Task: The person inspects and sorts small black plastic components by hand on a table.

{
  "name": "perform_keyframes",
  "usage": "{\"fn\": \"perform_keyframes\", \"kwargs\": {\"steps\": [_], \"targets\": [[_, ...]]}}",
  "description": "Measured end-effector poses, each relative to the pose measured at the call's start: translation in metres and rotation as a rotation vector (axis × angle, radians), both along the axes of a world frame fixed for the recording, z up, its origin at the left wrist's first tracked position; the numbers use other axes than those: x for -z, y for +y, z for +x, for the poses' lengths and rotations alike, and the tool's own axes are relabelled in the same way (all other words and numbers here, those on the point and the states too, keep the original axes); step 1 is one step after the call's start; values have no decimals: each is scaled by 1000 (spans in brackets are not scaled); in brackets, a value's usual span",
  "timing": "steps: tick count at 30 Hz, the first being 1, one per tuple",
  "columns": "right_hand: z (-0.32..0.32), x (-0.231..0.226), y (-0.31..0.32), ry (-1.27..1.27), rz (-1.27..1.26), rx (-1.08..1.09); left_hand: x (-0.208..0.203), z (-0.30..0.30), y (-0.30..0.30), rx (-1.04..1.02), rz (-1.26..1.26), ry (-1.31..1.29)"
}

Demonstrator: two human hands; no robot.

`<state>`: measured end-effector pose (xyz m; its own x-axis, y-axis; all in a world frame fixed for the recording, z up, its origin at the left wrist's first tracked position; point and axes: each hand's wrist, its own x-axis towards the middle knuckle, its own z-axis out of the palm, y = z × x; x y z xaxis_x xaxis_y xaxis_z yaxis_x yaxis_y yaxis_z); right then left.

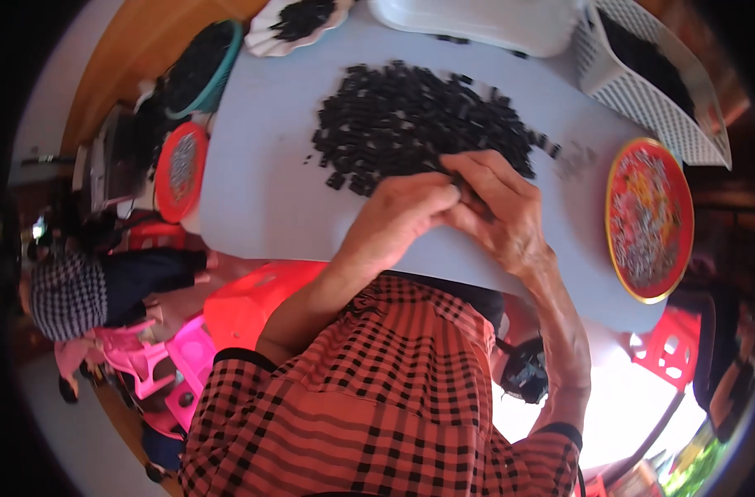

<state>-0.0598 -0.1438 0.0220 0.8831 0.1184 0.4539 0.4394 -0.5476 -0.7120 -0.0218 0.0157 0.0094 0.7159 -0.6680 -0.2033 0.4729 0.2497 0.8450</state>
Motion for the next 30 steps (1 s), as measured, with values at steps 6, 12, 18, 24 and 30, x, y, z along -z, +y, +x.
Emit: {"fn": "perform_keyframes", "kwargs": {"steps": [6,12,18,24,30], "targets": [[-6,-3,10,4,-52,79,-7,-11,-3,-92,-163,172],[-10,0,15,-163,-219,202,3,-10,-7,-63,-265,247],[-8,4,3,-249,-295,174,10,-4,-16,30,-198,115],[4,20,5,-136,-34,94,4,2,-9,-93,-229,286],[2,1,-3,-292,-224,92,4,7,-6,-23,-209,227]]}}
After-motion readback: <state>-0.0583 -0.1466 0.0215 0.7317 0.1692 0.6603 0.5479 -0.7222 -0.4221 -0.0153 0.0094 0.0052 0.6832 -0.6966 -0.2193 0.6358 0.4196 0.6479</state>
